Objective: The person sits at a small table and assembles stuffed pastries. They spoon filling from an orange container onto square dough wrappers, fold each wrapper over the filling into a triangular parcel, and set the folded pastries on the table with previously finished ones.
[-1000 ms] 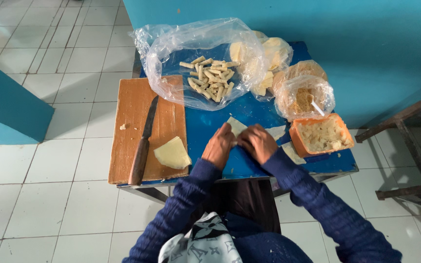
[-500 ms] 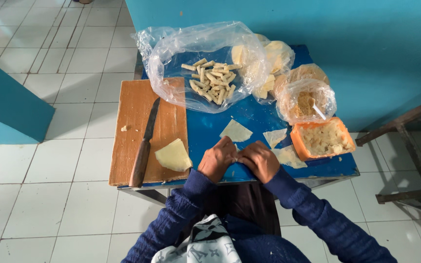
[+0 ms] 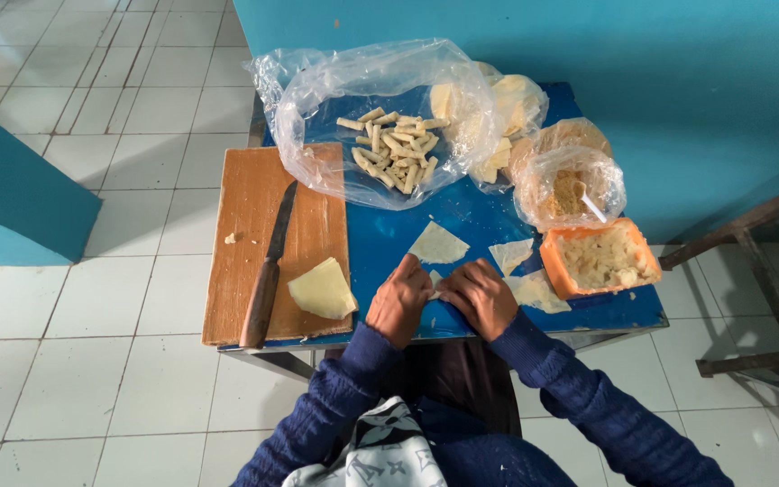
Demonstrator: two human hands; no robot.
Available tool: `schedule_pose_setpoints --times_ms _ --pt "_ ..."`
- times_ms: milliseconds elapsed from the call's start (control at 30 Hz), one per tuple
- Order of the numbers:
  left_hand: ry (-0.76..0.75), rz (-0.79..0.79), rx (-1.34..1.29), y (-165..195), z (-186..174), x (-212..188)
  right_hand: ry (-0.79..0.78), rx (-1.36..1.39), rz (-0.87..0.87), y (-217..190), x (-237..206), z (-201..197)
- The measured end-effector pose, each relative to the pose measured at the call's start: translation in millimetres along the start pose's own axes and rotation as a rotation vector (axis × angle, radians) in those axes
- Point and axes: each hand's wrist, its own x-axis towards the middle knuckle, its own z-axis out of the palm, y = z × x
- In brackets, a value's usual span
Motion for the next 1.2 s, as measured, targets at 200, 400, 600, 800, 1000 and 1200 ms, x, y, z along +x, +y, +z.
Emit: schedule_pose_setpoints --times_ms 200,400,600,800,1000,1200 --pt "0.117 0.120 0.242 16.2 -8.2 -6.9 0.034 -0.117 0.006 -2.5 0.4 -0.6" --pt "0.218 0.137 0.317 15.8 -7.0 -3.2 0.038 -0.254 -0.049 -4.9 0.7 -1.3" --pt "0.250 0.053 0.325 17.8 0.6 7.7 0.000 -0.272 -0.015 -5.0 4.5 -0.5" --pt "0.269 0.044 0.334 8.4 6.7 20.9 0.027 -0.312 -0.051 -9.8 -1.2 -2.2" --pt "0.321 -0.096 0.219 -12.8 14.6 34.4 -0.010 -0.338 -0.075 2.3 7.5 8.1" --pt "0.310 -0.155 0.280 -26.7 21.4 42.3 -0.081 -0.199 0.011 11.8 23.0 3.5"
